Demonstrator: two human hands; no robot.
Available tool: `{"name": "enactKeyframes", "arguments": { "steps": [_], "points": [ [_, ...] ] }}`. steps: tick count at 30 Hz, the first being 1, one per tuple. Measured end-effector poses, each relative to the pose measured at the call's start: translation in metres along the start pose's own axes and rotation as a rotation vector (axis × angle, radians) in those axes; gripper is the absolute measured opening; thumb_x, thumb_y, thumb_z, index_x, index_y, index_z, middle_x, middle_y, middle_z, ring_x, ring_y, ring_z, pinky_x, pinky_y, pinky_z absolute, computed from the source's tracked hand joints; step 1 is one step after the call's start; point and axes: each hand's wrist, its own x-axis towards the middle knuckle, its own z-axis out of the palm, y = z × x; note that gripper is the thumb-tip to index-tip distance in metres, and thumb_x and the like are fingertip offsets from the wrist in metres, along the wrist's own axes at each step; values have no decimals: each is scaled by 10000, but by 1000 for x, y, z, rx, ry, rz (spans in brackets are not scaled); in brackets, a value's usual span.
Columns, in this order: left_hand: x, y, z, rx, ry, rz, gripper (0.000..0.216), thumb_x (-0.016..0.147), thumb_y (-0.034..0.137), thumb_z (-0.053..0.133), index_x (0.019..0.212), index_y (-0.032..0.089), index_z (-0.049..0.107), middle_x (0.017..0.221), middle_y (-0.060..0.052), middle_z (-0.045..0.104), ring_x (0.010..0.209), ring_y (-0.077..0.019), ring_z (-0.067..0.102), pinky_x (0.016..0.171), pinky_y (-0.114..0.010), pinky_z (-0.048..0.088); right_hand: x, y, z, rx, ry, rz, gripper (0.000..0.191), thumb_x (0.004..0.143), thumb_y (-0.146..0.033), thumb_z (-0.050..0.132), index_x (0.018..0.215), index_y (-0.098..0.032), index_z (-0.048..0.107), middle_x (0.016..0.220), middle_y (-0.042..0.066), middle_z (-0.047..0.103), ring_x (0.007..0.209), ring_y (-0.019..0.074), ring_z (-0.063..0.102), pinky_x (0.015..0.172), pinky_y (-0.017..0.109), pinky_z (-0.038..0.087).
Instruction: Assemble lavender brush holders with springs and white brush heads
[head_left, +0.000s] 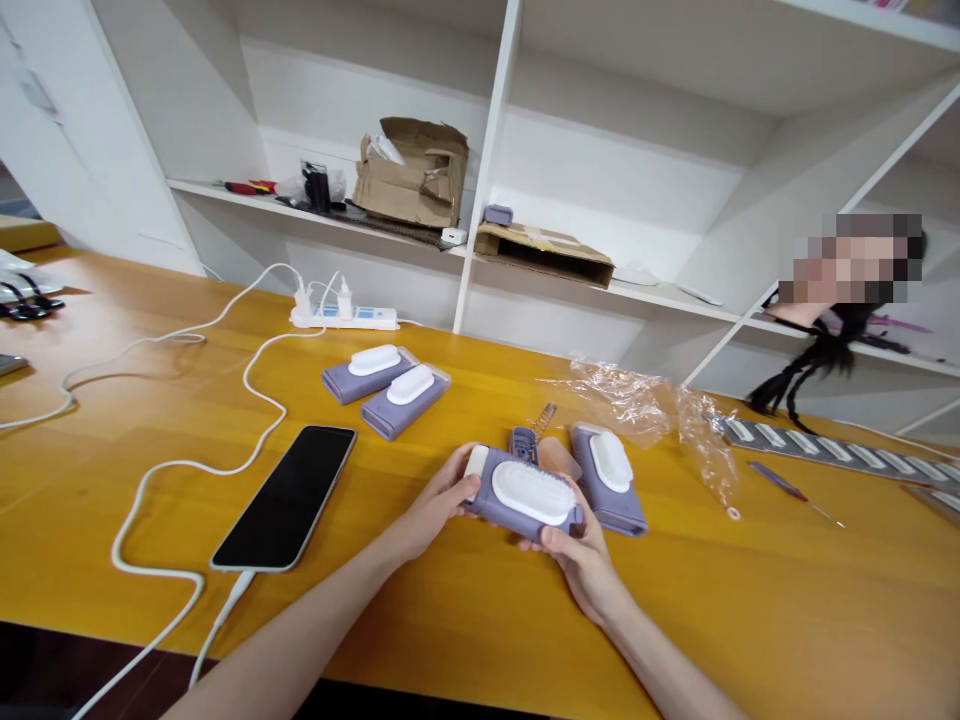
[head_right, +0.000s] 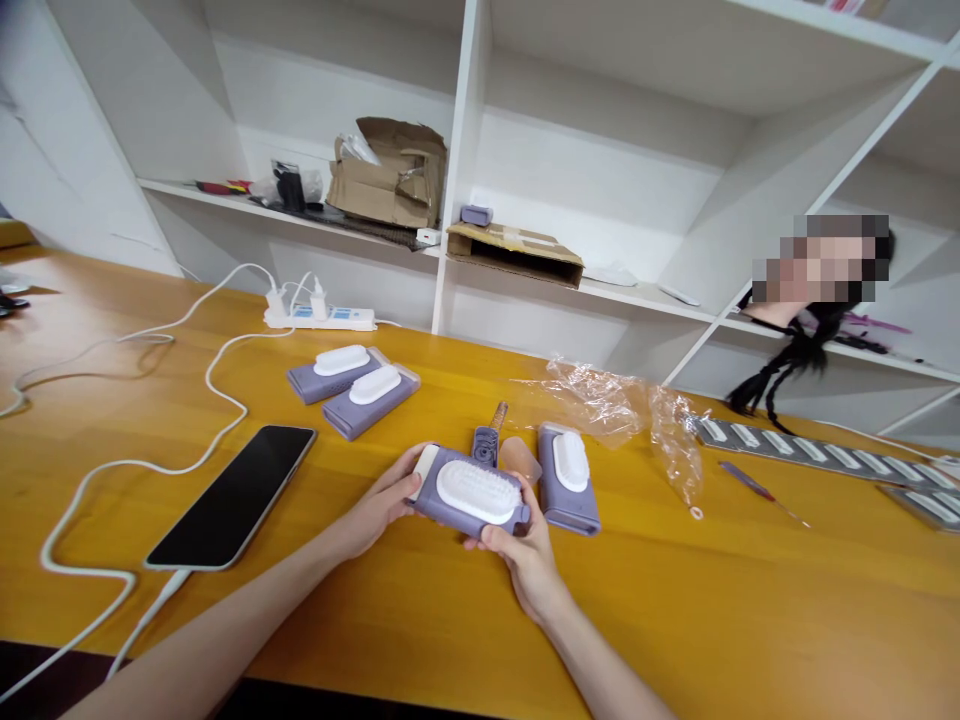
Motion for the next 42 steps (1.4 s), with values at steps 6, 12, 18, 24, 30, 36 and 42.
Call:
{"name": "enactKeyframes", "arguments": {
  "steps": [6,12,18,24,30,36,42],
  "points": [
    [-5,5,11,-174,-103,18,690,672,446,673,1268,230,400,1262,-95,514,1133,-229,494,961,-375,378,1,1,5,42,-30,5,759,520,-227,813,1175,-308,437,1054,24,608,666,175,622,653,375,508],
    [-10,8,19,-100,-331,97,917,547,433,769,1323,235,323,1192,-136,550,859,-245,627,822,-458,457,2,5,1,115,-225,181,678,541,-356,797,1139,-241,500,855,32,657,600,156,605,567,313,485],
    [-14,18,16,245,-112,456,922,527,491,733,1277,199,283,1239,-171,480,1056,-305,528,910,-456,411,2,12,6,-13,-376,164,754,528,-372,807,1187,-291,452,1109,67,571,590,151,649,528,255,432],
    [-7,26,5,1073,171,780,626,649,289,631,1216,220,374,1286,-142,443,1258,-324,329,1030,-484,229,1,12,-3,-362,-187,-248,401,751,-368,619,1114,-272,478,1002,43,533,555,98,539,481,239,375],
    [-3,4,21,1603,130,799,466,758,231,520,1222,238,477,1217,-122,510,1184,-355,352,951,-511,224,-8,14,-4,-854,-93,-637,435,682,-275,684,1071,-259,489,861,43,592,657,183,542,609,314,451],
    [-1,-4,27,1628,112,914,438,800,360,496,1199,181,510,1169,-151,514,1146,-327,381,956,-500,239,-10,17,-3,-945,-79,-622,441,808,-248,548,1221,-221,394,1067,96,623,905,233,619,779,345,483],
    [-2,0,24,1619,106,1011,460,783,454,510,1207,278,512,1177,-70,569,1066,-280,462,897,-435,288,-10,17,-4,-877,-112,-613,377,865,-215,460,1231,-218,367,1149,97,599,1002,194,600,833,311,484]
  ]
}}
